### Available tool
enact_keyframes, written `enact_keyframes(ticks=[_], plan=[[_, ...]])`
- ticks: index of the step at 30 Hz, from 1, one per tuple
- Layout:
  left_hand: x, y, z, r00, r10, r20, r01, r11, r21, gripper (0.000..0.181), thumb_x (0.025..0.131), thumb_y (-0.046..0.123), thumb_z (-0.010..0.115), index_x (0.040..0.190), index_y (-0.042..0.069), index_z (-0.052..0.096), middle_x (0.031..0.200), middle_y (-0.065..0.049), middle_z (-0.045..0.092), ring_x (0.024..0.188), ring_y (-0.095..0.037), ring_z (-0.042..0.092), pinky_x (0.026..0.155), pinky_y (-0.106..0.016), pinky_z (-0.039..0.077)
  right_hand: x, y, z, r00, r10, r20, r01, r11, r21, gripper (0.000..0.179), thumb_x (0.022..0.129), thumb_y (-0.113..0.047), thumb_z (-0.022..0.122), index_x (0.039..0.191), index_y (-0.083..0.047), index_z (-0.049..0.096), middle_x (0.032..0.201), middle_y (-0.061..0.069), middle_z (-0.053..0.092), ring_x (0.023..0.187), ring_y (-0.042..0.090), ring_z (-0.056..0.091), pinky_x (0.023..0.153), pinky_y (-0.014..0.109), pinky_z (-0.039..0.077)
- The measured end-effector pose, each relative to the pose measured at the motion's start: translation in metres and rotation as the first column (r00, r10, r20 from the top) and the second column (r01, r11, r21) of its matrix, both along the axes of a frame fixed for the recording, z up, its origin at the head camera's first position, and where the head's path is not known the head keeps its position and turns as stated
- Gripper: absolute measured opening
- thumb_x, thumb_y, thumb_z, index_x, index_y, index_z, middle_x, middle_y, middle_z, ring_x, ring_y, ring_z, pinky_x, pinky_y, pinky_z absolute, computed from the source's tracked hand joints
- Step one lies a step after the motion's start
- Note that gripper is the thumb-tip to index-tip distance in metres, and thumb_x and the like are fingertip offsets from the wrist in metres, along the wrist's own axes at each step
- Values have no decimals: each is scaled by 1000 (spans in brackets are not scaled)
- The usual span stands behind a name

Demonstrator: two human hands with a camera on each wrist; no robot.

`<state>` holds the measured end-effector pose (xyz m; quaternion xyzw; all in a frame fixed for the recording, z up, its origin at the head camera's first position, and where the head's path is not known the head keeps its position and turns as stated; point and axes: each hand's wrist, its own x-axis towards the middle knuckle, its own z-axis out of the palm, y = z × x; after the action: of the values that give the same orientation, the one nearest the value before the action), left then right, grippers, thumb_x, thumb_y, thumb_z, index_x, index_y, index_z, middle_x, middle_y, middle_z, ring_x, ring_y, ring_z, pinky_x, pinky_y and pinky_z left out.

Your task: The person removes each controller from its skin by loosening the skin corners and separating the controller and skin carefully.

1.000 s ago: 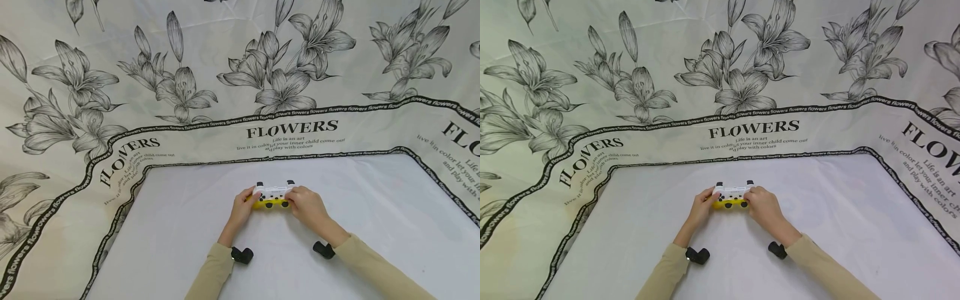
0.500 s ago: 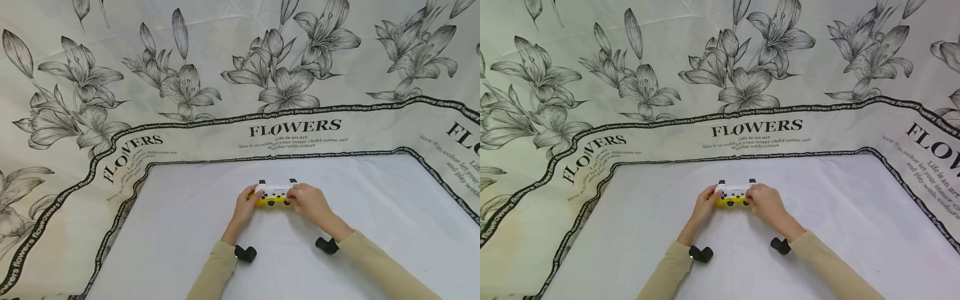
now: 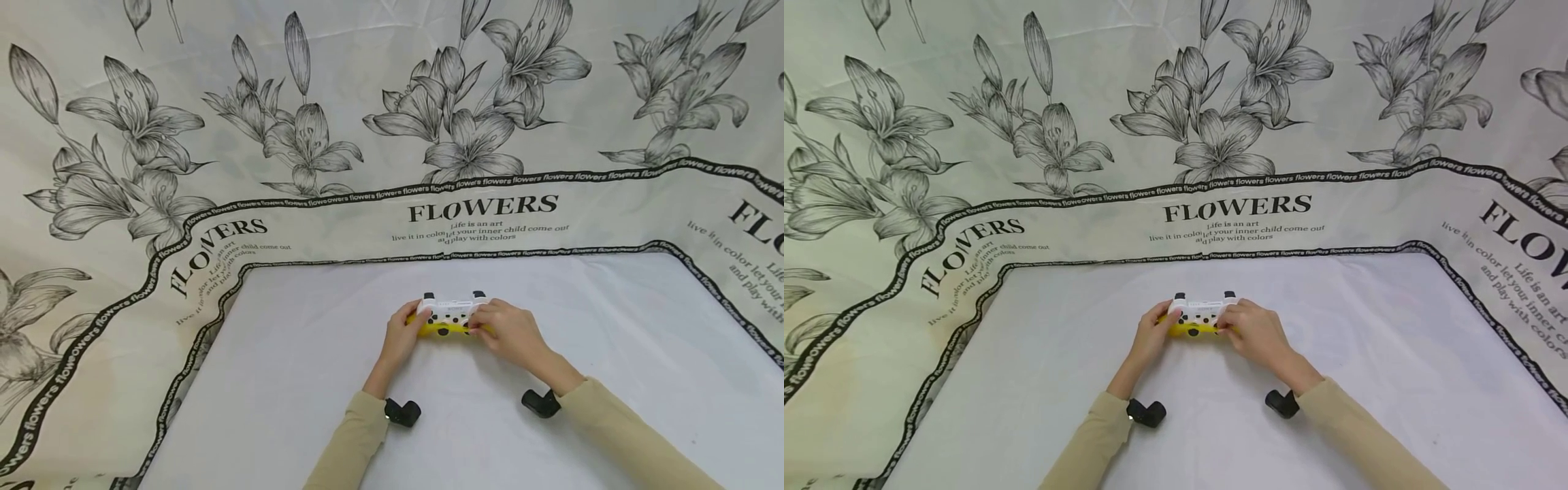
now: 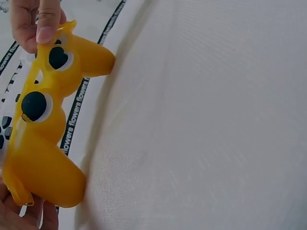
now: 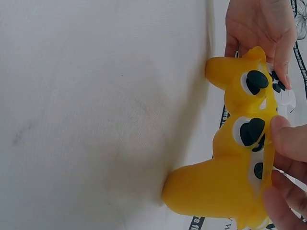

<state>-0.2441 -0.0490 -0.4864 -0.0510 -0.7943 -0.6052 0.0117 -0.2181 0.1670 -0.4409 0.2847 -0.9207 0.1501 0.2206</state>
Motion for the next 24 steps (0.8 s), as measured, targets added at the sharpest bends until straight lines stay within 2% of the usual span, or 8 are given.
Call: enact_keyframes(ticks=[7,12,24], plan=[[3,0,4,999,8,-31,-9,1000,-16,40,96,32,58,126,6,61,121,-9,66,114,-21,57,105,-41,41,0,1,-3,999,39,-38,-38,999,27,11,74,-16,81,79,-19,72,80,-9,68,71,9,56,51,23,43],[3,1,6,1000,18,-16,-19,999,-44,39,96,30,57,126,6,60,123,-9,65,114,-22,57,106,-41,41,0,3,-5,995,58,-81,-54,997,50,11,74,-17,82,79,-18,72,79,-8,68,71,11,62,50,23,45],[-1,-2,6,1000,-14,-11,13,998,-56,40,96,31,57,126,4,60,120,-10,66,111,-21,57,103,-40,41,3,8,-13,986,93,-139,-84,994,68,13,73,-15,82,78,-17,70,76,-6,69,70,12,66,51,24,49]])
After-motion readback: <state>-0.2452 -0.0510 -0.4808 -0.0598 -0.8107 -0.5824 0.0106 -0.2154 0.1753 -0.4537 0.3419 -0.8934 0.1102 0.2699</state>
